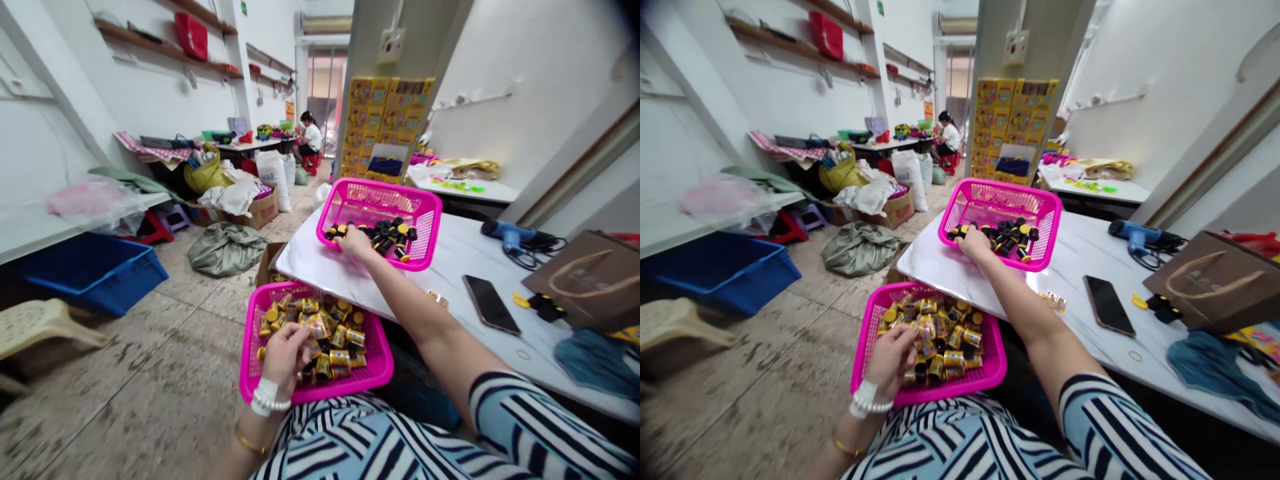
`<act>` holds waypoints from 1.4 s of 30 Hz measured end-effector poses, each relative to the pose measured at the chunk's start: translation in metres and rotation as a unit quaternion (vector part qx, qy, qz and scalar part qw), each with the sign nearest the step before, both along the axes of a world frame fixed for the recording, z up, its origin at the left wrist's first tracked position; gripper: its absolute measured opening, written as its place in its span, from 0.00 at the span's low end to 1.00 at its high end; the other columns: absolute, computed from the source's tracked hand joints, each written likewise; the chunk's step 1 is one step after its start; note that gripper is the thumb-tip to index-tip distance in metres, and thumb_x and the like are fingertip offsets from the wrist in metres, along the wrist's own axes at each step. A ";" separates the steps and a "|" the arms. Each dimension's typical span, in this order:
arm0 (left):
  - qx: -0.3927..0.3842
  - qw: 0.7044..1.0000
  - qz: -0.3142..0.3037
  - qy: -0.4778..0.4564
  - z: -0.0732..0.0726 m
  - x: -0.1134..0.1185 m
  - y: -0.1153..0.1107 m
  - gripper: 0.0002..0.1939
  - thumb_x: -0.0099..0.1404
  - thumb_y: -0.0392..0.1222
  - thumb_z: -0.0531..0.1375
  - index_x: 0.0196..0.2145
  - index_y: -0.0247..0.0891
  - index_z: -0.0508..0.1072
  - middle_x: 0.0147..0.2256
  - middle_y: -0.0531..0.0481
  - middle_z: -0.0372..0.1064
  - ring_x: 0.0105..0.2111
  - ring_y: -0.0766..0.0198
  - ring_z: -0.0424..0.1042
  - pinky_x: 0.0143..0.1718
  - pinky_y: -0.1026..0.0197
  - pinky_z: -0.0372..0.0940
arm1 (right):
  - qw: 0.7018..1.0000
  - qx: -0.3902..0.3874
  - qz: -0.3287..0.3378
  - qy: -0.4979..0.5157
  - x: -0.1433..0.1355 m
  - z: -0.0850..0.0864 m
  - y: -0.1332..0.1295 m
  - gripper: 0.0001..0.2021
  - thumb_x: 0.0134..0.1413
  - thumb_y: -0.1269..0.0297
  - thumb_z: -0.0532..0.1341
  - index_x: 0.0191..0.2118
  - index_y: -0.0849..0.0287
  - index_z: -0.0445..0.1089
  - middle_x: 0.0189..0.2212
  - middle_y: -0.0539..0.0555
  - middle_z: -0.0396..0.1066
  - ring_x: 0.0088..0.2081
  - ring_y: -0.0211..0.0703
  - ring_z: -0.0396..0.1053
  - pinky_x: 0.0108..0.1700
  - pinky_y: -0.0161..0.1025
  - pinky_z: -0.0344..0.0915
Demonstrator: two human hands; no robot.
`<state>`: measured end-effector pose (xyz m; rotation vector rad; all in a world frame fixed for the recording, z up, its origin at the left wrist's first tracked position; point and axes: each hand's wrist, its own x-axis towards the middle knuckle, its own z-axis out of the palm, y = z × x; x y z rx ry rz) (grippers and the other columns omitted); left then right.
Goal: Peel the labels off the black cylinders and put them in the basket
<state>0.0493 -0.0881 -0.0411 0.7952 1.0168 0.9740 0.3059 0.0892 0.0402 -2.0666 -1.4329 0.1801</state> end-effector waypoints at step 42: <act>-0.183 0.965 -0.046 -0.181 -0.013 0.011 0.007 0.12 0.55 0.38 0.68 0.31 0.32 0.69 0.24 0.55 0.68 0.13 0.79 0.55 0.10 0.75 0.40 | 0.957 -0.142 0.207 -0.147 0.007 -0.018 -0.062 0.29 0.69 0.43 0.45 0.45 0.61 0.75 0.40 0.59 0.78 0.43 0.51 0.74 0.46 0.41 0.65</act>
